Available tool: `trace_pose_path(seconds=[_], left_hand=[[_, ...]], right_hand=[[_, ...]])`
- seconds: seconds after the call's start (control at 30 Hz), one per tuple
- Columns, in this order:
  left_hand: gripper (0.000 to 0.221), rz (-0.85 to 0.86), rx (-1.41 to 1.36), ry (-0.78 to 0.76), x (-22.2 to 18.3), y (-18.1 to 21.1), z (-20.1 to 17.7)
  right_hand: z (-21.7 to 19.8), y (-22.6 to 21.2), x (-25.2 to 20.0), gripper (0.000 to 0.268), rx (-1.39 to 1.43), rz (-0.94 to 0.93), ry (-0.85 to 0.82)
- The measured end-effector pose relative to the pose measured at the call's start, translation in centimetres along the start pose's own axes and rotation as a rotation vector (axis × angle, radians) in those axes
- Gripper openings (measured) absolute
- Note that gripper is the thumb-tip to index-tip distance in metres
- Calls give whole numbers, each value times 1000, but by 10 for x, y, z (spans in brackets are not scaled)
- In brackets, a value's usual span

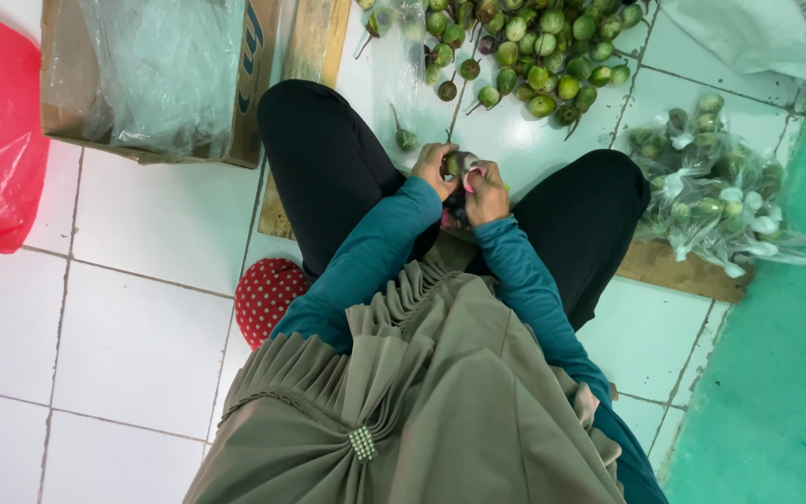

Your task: Bagging small green fruits into plastic bags while sitting on the floor

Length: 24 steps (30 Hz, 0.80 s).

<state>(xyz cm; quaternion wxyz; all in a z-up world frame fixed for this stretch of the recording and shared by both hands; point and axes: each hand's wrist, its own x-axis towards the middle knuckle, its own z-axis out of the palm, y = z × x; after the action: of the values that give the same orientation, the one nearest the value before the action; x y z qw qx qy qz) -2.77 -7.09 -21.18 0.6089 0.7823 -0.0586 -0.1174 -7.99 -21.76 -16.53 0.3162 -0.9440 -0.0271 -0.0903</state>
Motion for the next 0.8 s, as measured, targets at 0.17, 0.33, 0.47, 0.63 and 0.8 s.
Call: trace_pose_path(seconds=[0.17,0.33,0.47,0.63,0.8], left_hand=[[65,115,265,44,-2,-23,10],[47,188,543,-11,-13,35,-18],[48,160,453,-60,-12,56,-26],[62,-18,124,-259,-15,29,-34],[59,-48,-245,-351,-7,7,-24]], right_hand=[[-7,3,10,41,416,164,17],[-29,-24,19,29,611,327,-25],[-59,-54,29,14,975,511,-41],[-62,-38,34,13,1070,563,-28],[-61,-29,37,12,1048,538,-15]])
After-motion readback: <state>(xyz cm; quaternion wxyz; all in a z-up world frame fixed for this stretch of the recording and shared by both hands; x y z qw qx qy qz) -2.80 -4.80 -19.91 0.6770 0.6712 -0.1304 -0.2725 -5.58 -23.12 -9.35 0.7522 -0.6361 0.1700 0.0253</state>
